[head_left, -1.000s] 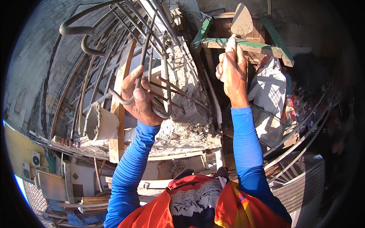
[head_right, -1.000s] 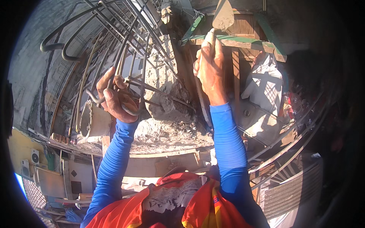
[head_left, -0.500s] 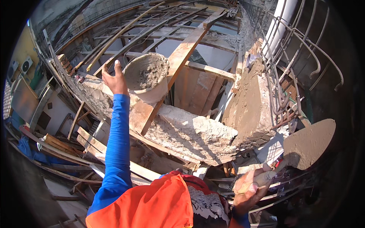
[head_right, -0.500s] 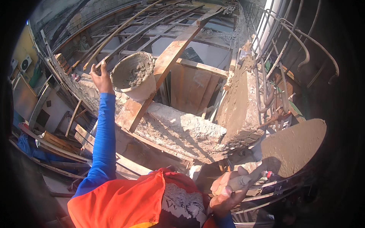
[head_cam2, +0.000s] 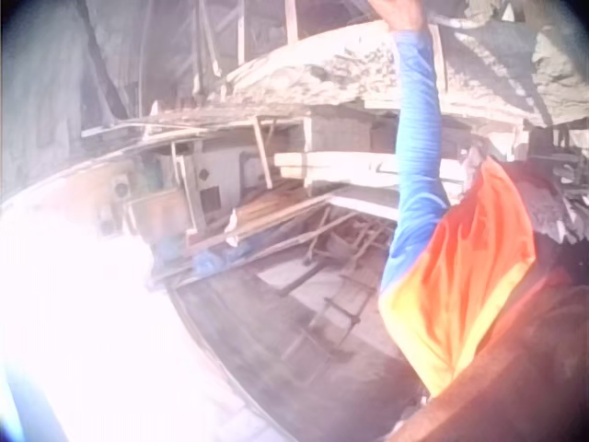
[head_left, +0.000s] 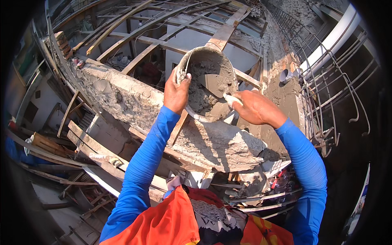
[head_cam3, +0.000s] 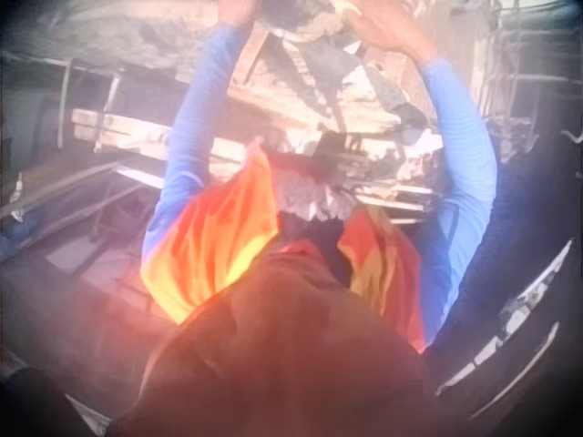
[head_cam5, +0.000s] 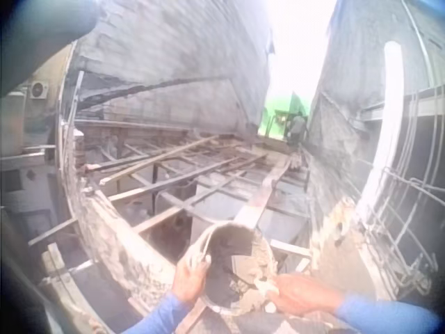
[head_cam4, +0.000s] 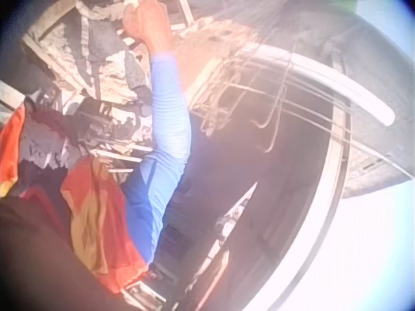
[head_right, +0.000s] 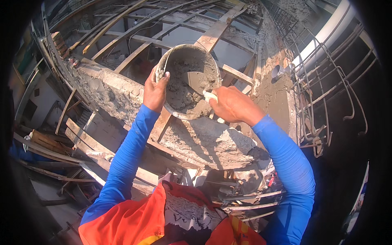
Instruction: The person scoops wet cement from a bucket using a trowel and applies it to a vertical wall section reinforced with metal rebar. The person then picks up a white rectangular tile and places it against the cemented wall surface.
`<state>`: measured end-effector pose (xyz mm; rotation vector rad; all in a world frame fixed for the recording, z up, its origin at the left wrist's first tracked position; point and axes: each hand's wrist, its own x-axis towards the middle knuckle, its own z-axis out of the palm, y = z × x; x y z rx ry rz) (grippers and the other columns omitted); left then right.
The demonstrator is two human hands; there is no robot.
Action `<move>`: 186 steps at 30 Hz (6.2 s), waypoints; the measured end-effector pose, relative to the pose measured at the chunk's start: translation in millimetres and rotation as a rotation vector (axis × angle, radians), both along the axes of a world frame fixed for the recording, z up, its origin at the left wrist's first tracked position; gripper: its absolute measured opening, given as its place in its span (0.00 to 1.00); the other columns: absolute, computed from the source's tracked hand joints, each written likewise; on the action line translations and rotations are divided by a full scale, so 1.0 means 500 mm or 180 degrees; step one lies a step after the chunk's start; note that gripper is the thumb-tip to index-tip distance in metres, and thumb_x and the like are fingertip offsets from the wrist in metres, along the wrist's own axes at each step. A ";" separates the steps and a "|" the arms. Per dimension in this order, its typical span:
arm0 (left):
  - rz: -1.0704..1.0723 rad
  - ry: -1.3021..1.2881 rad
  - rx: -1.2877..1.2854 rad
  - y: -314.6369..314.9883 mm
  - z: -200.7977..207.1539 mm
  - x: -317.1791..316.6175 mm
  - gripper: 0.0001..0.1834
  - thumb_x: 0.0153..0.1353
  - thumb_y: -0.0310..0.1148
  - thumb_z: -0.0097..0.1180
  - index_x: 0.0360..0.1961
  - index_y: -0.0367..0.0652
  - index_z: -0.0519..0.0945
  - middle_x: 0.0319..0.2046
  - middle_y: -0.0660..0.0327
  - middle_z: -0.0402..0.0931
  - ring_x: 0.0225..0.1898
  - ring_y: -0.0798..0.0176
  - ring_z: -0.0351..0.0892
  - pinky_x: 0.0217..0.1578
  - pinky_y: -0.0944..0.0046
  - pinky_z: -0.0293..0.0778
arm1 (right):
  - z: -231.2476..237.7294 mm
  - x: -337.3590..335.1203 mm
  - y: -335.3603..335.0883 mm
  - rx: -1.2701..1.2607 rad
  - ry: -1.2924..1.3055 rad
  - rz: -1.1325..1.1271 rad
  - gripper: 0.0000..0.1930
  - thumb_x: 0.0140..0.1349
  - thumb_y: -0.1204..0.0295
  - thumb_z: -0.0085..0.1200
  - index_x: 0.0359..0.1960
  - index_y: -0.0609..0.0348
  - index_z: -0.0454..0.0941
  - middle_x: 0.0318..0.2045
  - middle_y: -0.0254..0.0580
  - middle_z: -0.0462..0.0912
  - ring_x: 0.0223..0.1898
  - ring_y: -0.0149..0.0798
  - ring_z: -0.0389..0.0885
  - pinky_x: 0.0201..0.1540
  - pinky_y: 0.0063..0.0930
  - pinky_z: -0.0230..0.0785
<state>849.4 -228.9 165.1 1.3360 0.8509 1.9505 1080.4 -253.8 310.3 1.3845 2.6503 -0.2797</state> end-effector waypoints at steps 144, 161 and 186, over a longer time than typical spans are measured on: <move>0.2372 0.2026 -0.1841 -0.437 -0.103 -0.025 0.30 0.73 0.42 0.55 0.67 0.32 0.67 0.63 0.47 0.70 0.65 0.54 0.69 0.66 0.57 0.62 | -0.313 0.916 0.139 0.2773 0.5349 -0.2893 0.25 0.69 0.65 0.46 0.64 0.65 0.66 0.52 0.65 0.80 0.54 0.61 0.78 0.56 0.42 0.72; 0.2055 0.0641 -0.1652 -0.231 -0.131 -0.103 0.34 0.72 0.53 0.52 0.71 0.44 0.64 0.70 0.53 0.63 0.69 0.49 0.65 0.68 0.50 0.59 | -0.162 0.924 -0.382 0.3444 0.5602 -0.2462 0.27 0.75 0.56 0.43 0.60 0.71 0.67 0.45 0.53 0.74 0.30 0.33 0.72 0.27 0.22 0.67; -0.0403 -0.0663 -0.0687 0.097 -0.025 -0.075 0.23 0.64 0.25 0.53 0.60 0.32 0.74 0.51 0.56 0.80 0.51 0.64 0.78 0.55 0.65 0.71 | 0.070 0.027 -0.073 0.0869 0.0108 -0.0110 0.20 0.71 0.63 0.49 0.55 0.67 0.78 0.41 0.64 0.83 0.43 0.65 0.81 0.51 0.49 0.72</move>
